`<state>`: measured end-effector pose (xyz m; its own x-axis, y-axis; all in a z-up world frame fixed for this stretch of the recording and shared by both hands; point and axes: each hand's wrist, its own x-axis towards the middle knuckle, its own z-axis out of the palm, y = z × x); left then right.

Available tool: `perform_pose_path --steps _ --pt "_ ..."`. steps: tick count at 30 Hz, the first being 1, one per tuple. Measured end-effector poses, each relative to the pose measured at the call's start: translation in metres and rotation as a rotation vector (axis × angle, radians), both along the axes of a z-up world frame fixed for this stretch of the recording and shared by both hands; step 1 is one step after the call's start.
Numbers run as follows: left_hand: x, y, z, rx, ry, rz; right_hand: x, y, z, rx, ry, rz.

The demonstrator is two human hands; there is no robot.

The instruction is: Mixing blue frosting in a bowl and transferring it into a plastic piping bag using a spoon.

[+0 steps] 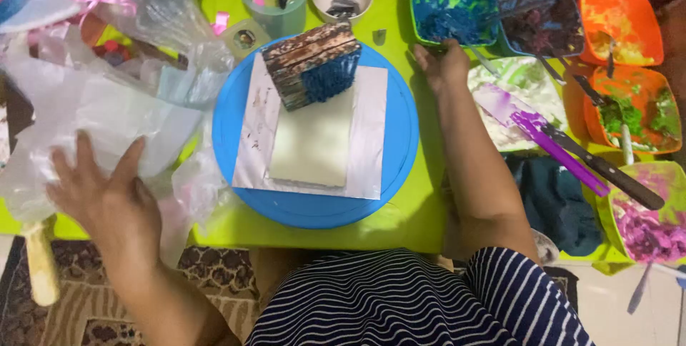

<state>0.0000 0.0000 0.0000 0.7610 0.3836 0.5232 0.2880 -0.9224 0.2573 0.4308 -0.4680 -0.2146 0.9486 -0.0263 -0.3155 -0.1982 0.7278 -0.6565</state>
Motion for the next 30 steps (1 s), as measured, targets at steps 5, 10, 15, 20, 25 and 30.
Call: perform_pose_path --steps 5,10,15,20,25,30 --pt "0.000 0.026 -0.037 -0.040 0.154 0.023 0.019 -0.012 -0.008 -0.093 0.032 -0.005" --pt "-0.003 0.034 -0.022 -0.094 0.158 -0.030 0.018 -0.019 -0.005 -0.087 0.035 0.047" --pt "-0.006 0.027 0.002 -0.225 0.096 -0.185 -0.008 -0.011 0.032 -0.087 0.070 0.137" --pt "-0.013 0.033 -0.009 -0.219 0.054 -0.171 -0.028 -0.015 0.068 -0.088 -0.007 0.228" --pt "-0.017 0.011 0.012 -0.194 0.002 -0.152 -0.081 -0.052 0.124 -0.114 -0.111 0.356" --pt "-0.018 -0.037 0.019 -0.268 -0.252 -0.298 -0.199 -0.086 0.192 -0.272 -0.034 0.343"
